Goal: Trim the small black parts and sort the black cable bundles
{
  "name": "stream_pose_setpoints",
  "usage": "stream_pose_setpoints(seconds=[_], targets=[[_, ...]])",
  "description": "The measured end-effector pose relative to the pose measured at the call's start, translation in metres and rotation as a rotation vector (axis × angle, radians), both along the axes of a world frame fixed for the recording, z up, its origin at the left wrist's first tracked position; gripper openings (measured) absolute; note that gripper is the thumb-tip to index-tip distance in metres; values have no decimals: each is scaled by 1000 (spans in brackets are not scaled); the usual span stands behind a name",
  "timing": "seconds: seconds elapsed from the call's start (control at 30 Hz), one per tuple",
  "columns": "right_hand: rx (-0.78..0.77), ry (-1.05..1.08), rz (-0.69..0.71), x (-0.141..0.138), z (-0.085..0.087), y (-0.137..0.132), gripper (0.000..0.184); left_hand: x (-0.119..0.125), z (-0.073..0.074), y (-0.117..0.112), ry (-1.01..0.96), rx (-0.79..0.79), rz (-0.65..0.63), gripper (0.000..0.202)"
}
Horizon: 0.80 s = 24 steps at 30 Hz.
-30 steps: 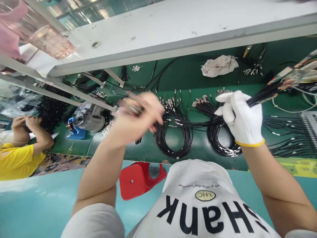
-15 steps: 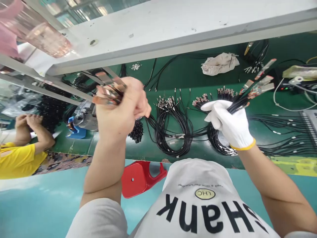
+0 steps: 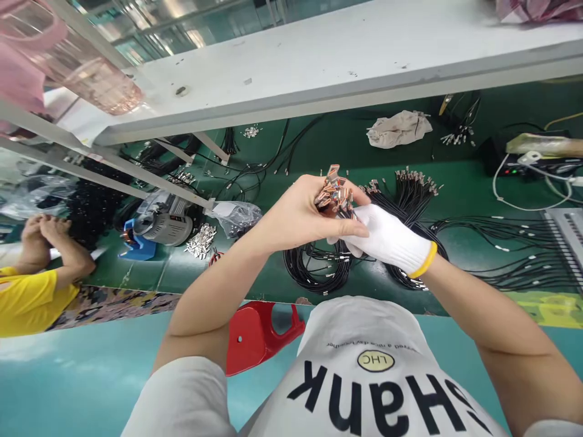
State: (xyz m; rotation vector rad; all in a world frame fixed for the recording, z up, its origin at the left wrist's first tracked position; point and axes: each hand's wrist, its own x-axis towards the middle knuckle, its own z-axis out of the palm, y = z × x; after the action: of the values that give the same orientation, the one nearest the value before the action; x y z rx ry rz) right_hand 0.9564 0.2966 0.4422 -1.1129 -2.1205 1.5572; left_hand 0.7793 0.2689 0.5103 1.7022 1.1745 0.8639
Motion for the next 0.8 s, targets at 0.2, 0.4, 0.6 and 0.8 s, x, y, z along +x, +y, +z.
stream_pose_setpoints(seconds=[0.2, 0.4, 0.6, 0.8], targets=[[-66, -11, -26, 0, 0, -6, 43, 6, -9, -10, -57, 56, 97, 34], [25, 113, 29, 13, -1, -8, 30, 1, -15, -12, -86, 161, 213, 35], [124, -25, 50, 28, -30, -14, 31, -5, -19, -10, -168, 98, 264, 37], [104, -32, 103, 31, -37, -18, 46, -7, -13, -9, -139, 64, 183, 44]])
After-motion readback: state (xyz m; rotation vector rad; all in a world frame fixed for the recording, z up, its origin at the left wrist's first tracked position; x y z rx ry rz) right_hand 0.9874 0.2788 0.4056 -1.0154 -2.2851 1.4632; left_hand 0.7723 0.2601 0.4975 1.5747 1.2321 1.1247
